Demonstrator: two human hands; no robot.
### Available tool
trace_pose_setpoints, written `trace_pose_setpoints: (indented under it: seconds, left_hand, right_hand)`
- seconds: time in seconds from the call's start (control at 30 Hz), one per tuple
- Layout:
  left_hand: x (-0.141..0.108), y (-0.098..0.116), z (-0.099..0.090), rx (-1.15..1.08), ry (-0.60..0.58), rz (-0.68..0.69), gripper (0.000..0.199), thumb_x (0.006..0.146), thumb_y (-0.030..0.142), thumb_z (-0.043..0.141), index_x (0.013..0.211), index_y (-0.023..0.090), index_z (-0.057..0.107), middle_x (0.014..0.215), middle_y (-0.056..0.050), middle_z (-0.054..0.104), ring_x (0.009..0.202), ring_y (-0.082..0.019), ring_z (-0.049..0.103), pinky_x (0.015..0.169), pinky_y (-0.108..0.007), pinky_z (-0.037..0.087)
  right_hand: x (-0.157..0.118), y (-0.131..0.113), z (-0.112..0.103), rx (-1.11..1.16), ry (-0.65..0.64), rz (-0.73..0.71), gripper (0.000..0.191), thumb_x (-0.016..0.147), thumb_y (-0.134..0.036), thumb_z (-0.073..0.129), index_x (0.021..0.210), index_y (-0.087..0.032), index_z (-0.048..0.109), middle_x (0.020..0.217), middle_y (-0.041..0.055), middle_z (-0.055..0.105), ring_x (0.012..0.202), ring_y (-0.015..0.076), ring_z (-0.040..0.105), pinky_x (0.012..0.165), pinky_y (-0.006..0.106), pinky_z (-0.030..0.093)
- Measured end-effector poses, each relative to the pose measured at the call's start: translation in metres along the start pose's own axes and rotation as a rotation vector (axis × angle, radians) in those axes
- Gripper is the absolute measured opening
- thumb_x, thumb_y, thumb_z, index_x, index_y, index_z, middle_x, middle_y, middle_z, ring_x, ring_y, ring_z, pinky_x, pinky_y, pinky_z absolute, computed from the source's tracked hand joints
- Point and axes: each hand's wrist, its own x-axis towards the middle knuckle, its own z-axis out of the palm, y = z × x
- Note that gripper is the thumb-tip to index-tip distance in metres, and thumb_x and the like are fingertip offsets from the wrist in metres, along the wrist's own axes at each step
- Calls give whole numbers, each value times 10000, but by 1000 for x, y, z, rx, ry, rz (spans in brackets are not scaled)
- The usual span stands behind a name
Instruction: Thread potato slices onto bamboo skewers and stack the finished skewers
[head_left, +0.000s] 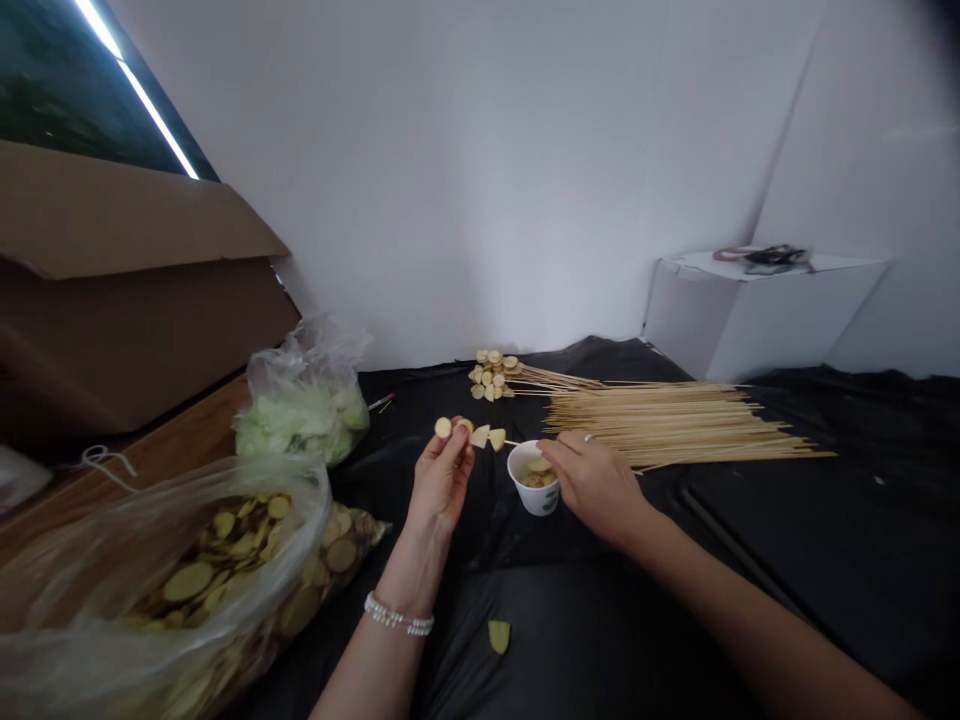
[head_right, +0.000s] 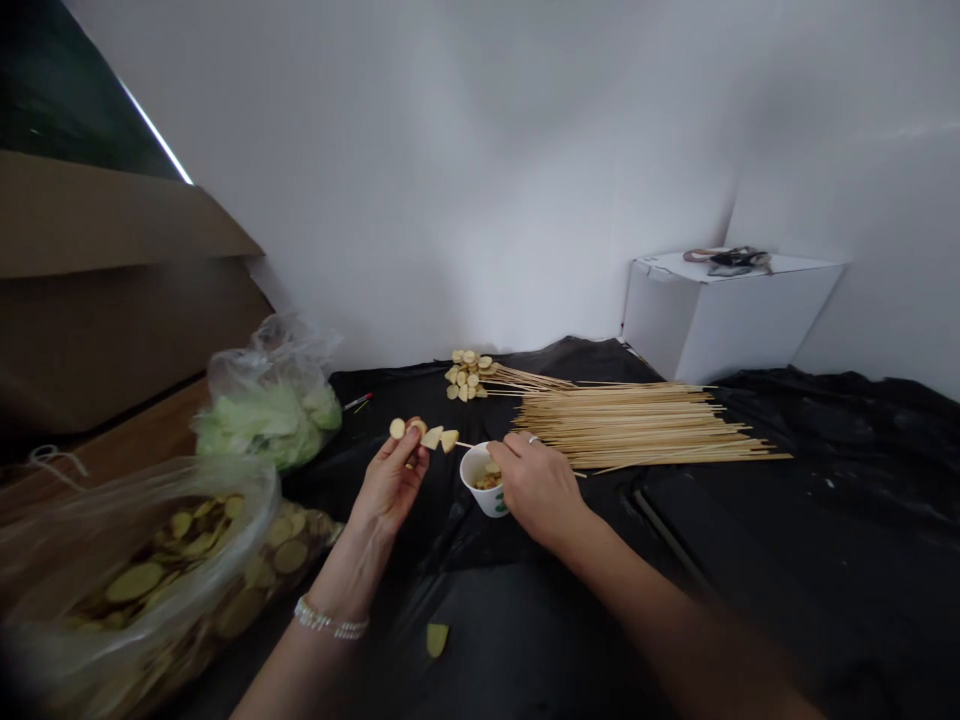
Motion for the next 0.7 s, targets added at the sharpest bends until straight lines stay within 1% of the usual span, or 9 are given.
trace_pose_setpoints:
  seconds: [0.07,0.17,0.23,0.3,0.4,0.47,0.53,0.63,0.7]
  left_hand:
    - [-2,-4,0,49,-30,14,231,668,83,745,881,133,671,823,-39,699,669,-70,631,611,-155,496]
    - [-9,-14,2,282,-139,-4,393,655,200,773,1030,164,660,876,-80,710,751,-126,650,660,-220,499]
    - [-14,-21,3,439,-234,33,357,659,263,766,991,151,692,925,-110,711,811,-158,647,703,-246,493]
    - [-16,-26,3,599,-320,110,282,660,286,759,904,148,728,928,-118,713,828,-181,642,738,-263,485]
    - [-14,-30,0,752,-388,227,233,648,272,759,857,169,745,968,-116,708,835,-207,641,724,-277,486]
    - [-12,-31,-2,791,-380,271,221,656,260,749,862,180,747,968,-112,708,822,-208,644,710,-277,487]
    - [-11,-31,-3,802,-355,293,194,675,257,730,853,181,751,930,-109,716,791,-199,646,706,-273,484]
    - [-8,-32,-4,798,-338,315,161,693,250,712,832,181,754,897,-105,722,781,-194,646,718,-271,479]
    - [-7,-33,-6,800,-348,321,154,706,246,699,836,184,753,902,-104,723,804,-201,648,743,-281,479]
  right_hand:
    - [1,4,2,61,26,30,253,877,-130,436,968,-193,663,823,41,629,809,152,547,691,240,372]
    - [4,15,8,149,124,113,248,902,-177,420,963,-182,661,886,62,655,841,160,576,736,251,414]
    - [6,25,13,206,188,146,253,908,-195,410,978,-176,652,911,70,669,859,171,593,756,269,435]
    - [8,35,19,285,233,162,252,901,-203,411,985,-166,646,942,78,676,875,177,604,777,284,447]
    - [11,49,29,359,265,265,246,872,-212,433,946,-154,660,919,79,695,837,181,623,770,296,453]
    - [14,56,35,393,260,347,244,844,-224,446,918,-153,668,888,76,702,808,186,626,752,304,454]
    - [18,62,40,416,224,419,257,827,-234,443,919,-152,668,856,70,702,771,187,622,727,307,450]
    - [27,71,47,427,80,516,250,813,-235,443,904,-148,659,756,43,687,688,164,604,666,271,437]
    - [33,77,52,422,31,545,248,818,-225,442,901,-137,658,725,38,687,656,147,605,639,247,432]
